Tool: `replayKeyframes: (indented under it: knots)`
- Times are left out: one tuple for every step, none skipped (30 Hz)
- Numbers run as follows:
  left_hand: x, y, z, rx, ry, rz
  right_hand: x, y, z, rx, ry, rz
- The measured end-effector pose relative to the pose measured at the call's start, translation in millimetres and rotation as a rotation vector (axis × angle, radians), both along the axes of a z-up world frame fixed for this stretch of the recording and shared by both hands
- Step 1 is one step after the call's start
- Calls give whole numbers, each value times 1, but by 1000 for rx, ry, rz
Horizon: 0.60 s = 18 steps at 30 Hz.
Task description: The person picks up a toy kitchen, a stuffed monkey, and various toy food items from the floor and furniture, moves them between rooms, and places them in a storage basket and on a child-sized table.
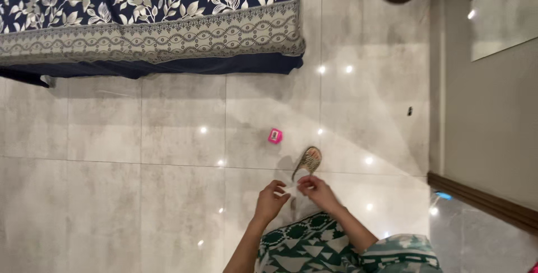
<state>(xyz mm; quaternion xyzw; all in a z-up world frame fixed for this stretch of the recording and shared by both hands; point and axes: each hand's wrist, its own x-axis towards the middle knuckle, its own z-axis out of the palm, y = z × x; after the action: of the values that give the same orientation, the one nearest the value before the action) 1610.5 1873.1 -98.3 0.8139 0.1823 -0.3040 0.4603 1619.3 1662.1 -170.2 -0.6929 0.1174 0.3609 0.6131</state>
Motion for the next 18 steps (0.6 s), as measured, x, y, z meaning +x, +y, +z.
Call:
replayKeyframes:
  knots:
    - [11,9,-11,5,26,-38,13,10,-19,9,22,-10]
    - [21,16,-24,6,51,-48,26,15,-37,-49,47,-50]
    - [30,24,-39,4,62,-64,33,20,-52,-108,72,-88]
    - [41,29,-57,-5,67,-80,39,24,-68,-113,92,-96]
    - [48,37,-76,-11,85,-90,43,32,-82,-116,114,-174]
    - [53,45,-94,42,104,-121,46,37,-96,-118,137,-249]
    - [58,51,-113,94,122,-153,46,40,-108,-124,156,-256]
    - [63,57,-135,93,132,-166,49,47,-121,-56,145,-309]
    - [65,62,-157,153,130,-191,54,54,-129,12,132,-362]
    - [74,68,-181,219,121,-219,60,62,-138,16,138,-375]
    - [86,69,-206,224,126,-232,63,67,-146,-29,232,-390]
    - [87,71,-223,161,98,-197,55,79,-149,-65,348,-403]
    - [89,75,-241,99,71,-161,49,89,-154,-51,376,-414]
    - [94,79,-262,111,87,-183,46,96,-163,-57,392,-473]
    - [100,82,-285,145,132,-287,44,106,-174,-64,409,-531]
    - [104,83,-309,173,182,-381,39,113,-185,-59,432,-538]
    - [113,87,-334,178,203,-392,31,122,-198,-67,434,-592]
    - [116,91,-356,242,174,-486,18,130,-207,-80,442,-644]
